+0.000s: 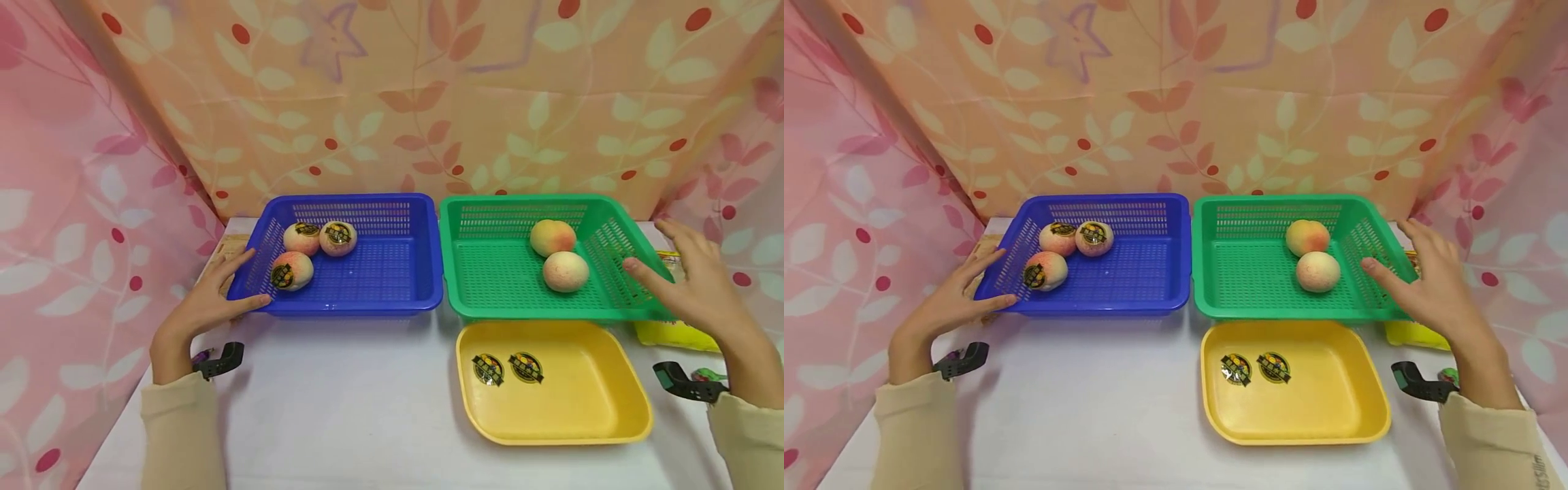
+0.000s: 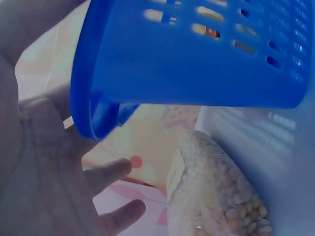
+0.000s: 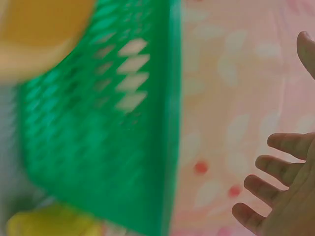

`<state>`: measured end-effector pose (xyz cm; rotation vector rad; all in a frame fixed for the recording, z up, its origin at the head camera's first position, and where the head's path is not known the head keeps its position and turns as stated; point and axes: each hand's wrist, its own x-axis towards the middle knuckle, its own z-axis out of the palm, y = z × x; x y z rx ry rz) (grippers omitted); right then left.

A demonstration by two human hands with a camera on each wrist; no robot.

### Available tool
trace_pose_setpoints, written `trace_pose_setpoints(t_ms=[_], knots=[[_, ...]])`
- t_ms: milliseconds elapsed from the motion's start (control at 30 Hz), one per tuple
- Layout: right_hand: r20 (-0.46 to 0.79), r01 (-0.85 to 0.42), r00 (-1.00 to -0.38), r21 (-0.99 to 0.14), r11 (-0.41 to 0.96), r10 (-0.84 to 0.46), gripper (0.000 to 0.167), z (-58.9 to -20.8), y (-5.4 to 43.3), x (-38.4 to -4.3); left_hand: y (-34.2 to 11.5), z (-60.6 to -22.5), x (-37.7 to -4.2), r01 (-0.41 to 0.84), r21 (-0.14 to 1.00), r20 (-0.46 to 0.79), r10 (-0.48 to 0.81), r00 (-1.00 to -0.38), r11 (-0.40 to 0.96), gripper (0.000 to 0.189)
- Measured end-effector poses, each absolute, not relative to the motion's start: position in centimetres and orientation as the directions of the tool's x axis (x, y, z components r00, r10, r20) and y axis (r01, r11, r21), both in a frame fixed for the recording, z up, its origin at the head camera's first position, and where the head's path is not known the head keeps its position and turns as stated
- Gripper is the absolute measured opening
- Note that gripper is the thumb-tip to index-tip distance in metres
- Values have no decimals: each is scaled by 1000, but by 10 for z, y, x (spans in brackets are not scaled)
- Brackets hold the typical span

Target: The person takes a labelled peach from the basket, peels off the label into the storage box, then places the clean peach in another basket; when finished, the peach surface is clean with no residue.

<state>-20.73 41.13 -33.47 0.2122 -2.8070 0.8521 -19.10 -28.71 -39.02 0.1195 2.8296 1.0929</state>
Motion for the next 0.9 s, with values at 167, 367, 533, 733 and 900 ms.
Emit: trace_pose_setpoints(t_ms=[167,367,533,733,900], knots=[[224,-261,-962,-565,783,-160,81,-310,379,-217,-290,-397,-191,12,708,-79,96,-992,706,98],[178,-331,-943,-594,733,-282,78,-290,324,-235,-292,-401,-189,1,692,-76,75,-994,721,99],[134,-370,-917,-635,678,-375,72,-281,272,-258,-293,-401,-189,2,685,-80,78,-994,728,98],[132,-430,-861,-704,565,-491,59,-288,213,-296,-294,-400,-188,-29,680,-110,63,-992,733,99],[167,-481,-809,-740,471,-563,49,-297,170,-323,-291,-401,-188,-31,684,-110,61,-992,728,100]])
